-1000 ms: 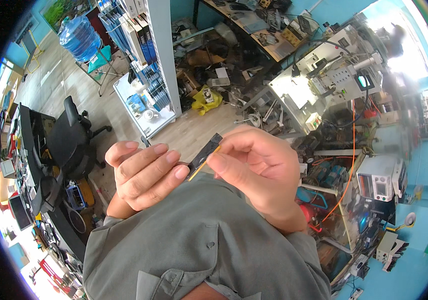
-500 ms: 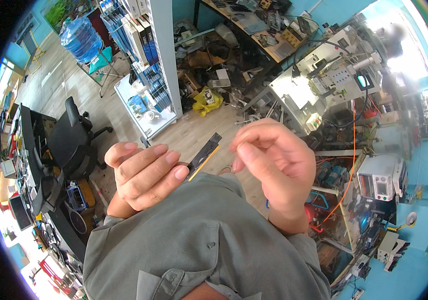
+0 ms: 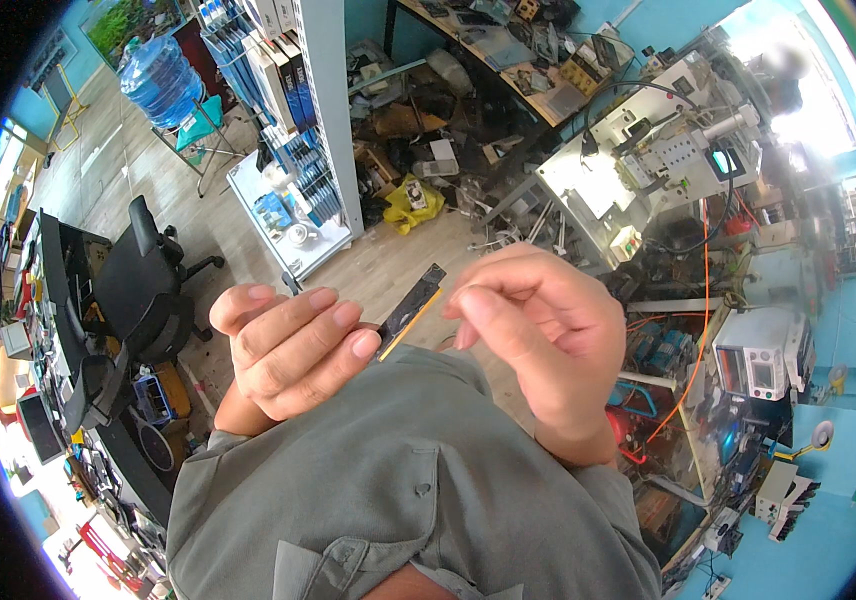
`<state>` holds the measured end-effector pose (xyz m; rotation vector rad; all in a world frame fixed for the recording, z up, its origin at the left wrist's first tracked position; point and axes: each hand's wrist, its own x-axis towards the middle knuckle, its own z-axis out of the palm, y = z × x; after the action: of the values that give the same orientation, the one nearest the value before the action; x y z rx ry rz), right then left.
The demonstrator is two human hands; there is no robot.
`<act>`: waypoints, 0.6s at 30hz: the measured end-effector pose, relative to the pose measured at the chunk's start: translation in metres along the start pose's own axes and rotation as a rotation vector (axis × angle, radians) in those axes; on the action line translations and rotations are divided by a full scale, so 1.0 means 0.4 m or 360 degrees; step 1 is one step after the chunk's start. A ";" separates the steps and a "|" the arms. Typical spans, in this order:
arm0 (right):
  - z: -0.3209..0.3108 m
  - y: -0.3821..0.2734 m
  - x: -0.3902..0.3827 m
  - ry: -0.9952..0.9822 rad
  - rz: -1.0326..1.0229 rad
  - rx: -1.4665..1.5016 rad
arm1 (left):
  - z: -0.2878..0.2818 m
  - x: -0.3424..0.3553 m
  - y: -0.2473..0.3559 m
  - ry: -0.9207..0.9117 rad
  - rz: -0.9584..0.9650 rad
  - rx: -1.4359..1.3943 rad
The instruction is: The person places a small electronic component onto a machine, operates the machine, and then removes the component. They repeat this process with another component, inspecting each one under a microscope afterward.
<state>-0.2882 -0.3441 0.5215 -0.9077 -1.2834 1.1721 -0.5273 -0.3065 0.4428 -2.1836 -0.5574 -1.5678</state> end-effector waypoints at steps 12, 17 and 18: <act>0.023 0.007 -0.009 -0.0060 0.0073 0.0021 | 0.004 0.000 0.009 0.0012 0.0010 -0.0028; 0.020 -0.005 -0.018 -0.0003 0.0061 -0.0061 | 0.004 -0.002 0.010 0.0012 0.0016 -0.0035; 0.019 -0.007 -0.020 0.0021 0.0054 -0.0081 | -0.001 0.000 0.011 -0.0007 0.0004 -0.0036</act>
<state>-0.2946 -0.3535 0.5231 -0.9767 -1.2968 1.1626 -0.5252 -0.3106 0.4425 -2.2042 -0.5402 -1.5757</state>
